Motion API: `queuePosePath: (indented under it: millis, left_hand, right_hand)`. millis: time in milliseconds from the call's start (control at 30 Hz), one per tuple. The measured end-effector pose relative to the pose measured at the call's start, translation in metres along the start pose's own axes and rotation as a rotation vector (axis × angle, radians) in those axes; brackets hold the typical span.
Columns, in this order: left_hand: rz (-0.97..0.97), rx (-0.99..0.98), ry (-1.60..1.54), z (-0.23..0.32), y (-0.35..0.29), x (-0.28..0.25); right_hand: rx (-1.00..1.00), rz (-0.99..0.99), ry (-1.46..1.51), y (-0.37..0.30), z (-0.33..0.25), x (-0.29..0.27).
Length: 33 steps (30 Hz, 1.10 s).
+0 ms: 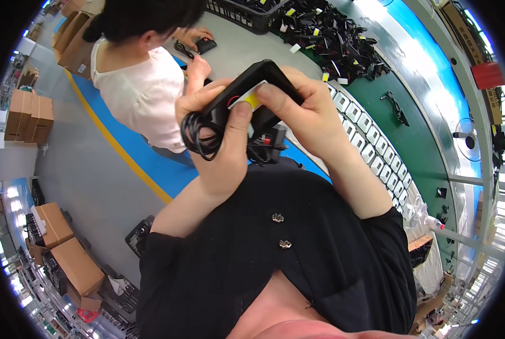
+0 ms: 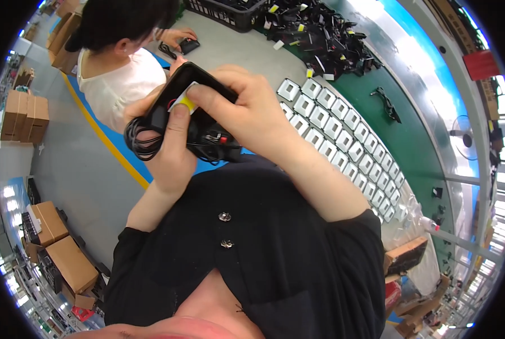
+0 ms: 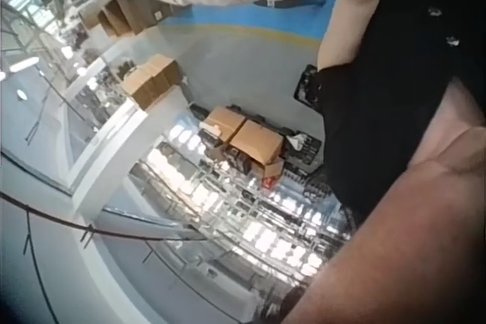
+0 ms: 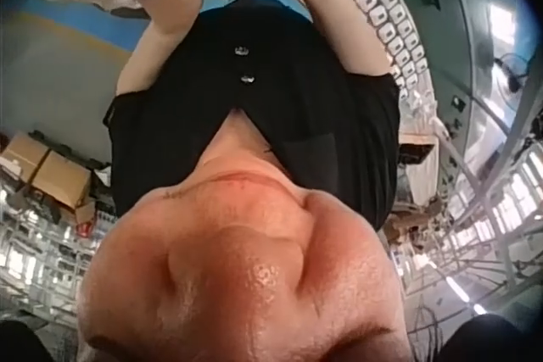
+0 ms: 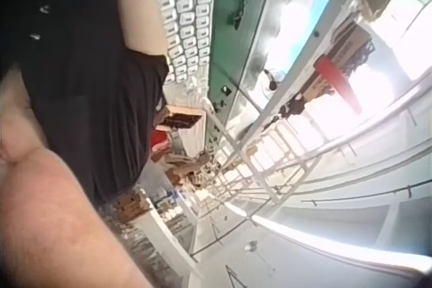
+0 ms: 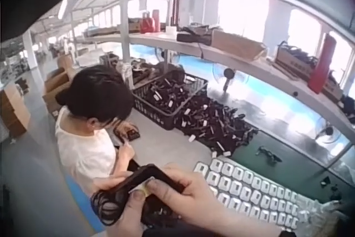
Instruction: Assembling internal LED circuit boards and wiring into plastic housing components on an assembly line.
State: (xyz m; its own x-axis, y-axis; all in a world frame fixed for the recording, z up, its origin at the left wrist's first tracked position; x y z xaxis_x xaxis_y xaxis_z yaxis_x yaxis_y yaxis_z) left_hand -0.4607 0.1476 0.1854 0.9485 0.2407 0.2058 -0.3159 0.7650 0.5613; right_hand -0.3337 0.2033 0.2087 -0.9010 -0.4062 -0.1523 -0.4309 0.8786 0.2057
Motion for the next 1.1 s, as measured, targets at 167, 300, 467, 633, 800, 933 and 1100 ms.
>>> queuePosePath:
  millis: [167, 300, 467, 633, 800, 933, 1100]
  left_hand:
    - [-0.008, -0.034, -0.187, 0.005, 0.005, 0.014]
    - [-0.061, -0.047, -0.146, -0.001, 0.004, 0.007]
    - [-0.027, 0.061, -0.232, -0.006, 0.004, 0.015]
    - [0.002, -0.018, -0.125, -0.001, 0.008, 0.019]
    - [-0.028, 0.029, -0.082, 0.004, 0.005, 0.018]
    - [-0.051, 0.028, -0.074, 0.006, 0.009, 0.017]
    - [-0.001, -0.039, -0.138, 0.002, 0.010, 0.012]
  right_hand:
    - [0.010, 0.034, 0.339, -0.011, 0.003, 0.008]
    - [-0.082, 0.081, 0.155, -0.008, -0.004, 0.004]
    - [-0.145, 0.209, 0.062, -0.009, -0.008, 0.003]
    - [-0.141, 0.179, 0.153, -0.005, -0.005, 0.001]
    - [-0.212, 0.193, -0.007, -0.011, -0.013, -0.003]
    - [-0.256, 0.267, -0.168, -0.012, -0.014, -0.002]
    - [-0.153, 0.078, -0.069, -0.004, -0.015, -0.007]
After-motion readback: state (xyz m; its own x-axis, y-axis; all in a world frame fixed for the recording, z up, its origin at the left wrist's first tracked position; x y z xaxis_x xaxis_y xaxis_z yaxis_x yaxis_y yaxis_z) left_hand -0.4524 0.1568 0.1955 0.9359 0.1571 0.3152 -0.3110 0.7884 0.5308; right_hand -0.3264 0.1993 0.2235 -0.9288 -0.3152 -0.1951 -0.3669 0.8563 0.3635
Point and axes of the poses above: each hand's wrist, its own y-axis towards the middle knuckle, its own x-axis out of the palm, z = x × y, the point moved 3 cm from there along y, towards the middle knuckle, and after that the axes turned 8 degrees about -y, right-handed, at the moved point
